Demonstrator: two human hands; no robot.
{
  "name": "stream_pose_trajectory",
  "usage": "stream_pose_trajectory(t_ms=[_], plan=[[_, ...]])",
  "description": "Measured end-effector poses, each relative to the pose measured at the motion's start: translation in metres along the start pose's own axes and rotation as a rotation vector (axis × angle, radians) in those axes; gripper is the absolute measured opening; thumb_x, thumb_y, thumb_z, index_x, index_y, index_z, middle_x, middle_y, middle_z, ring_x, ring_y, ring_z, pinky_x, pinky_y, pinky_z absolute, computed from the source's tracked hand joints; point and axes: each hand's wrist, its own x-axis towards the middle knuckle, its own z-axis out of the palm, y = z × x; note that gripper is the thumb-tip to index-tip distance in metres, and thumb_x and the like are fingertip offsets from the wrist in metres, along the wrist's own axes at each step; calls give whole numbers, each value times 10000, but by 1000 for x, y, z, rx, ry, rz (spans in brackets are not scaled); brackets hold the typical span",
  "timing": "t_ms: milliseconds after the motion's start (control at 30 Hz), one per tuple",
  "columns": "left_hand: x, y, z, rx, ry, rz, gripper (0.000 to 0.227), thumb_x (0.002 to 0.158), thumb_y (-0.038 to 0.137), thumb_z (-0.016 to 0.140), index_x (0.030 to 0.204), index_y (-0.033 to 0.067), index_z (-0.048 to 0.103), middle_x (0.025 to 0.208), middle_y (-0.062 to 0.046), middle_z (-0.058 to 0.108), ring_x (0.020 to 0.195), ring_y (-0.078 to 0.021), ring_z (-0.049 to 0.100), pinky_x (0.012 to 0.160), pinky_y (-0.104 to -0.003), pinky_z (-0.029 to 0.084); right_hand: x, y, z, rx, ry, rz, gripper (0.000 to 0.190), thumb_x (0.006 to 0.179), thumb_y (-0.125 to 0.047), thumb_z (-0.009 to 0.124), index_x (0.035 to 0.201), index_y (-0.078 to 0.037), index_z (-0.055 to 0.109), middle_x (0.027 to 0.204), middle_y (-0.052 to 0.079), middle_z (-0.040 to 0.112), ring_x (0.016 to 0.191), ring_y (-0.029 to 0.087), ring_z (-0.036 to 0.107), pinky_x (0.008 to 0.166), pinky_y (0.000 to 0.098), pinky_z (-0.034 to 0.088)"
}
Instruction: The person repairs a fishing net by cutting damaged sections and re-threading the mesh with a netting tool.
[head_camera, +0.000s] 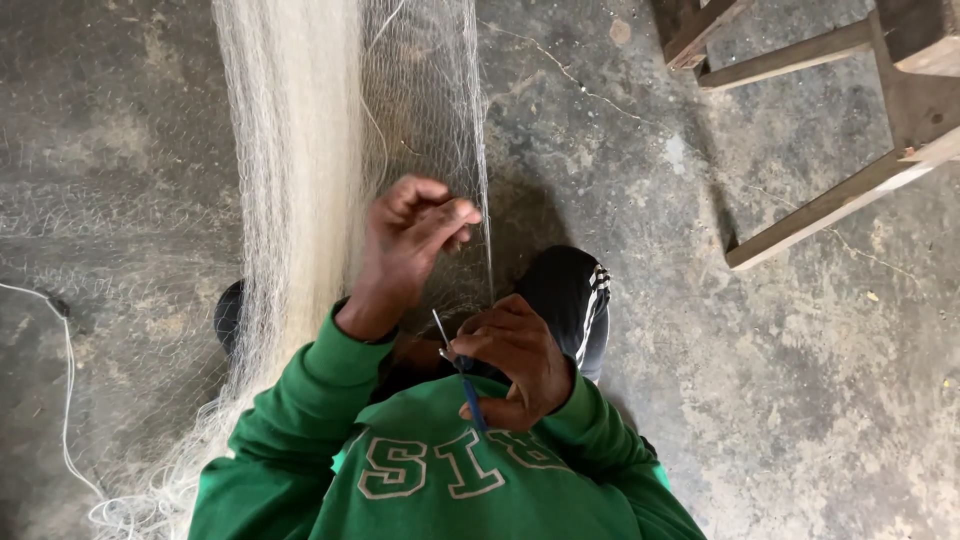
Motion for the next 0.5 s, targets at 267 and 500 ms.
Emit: stream_pose_trajectory(t_ms=[267,500], plan=[[-19,-2,-21,-156,88,174,123,793,-31,601,818,-14,482,762,-205,626,719,-245,656,623,-317,562,-3,7,-2,-5,-23,3,522,762,-502,573,960,-20,607,783,74,633,803,266,613,684,390,409],[-25,-7,-24,-683,-55,6,97,827,-19,522,886,57,509,738,-124,552,964,-325,573,869,-429,470,-6,9,-3,-9,-28,27,535,754,-516,572,942,-16,612,785,74,634,787,263,611,682,392,401]])
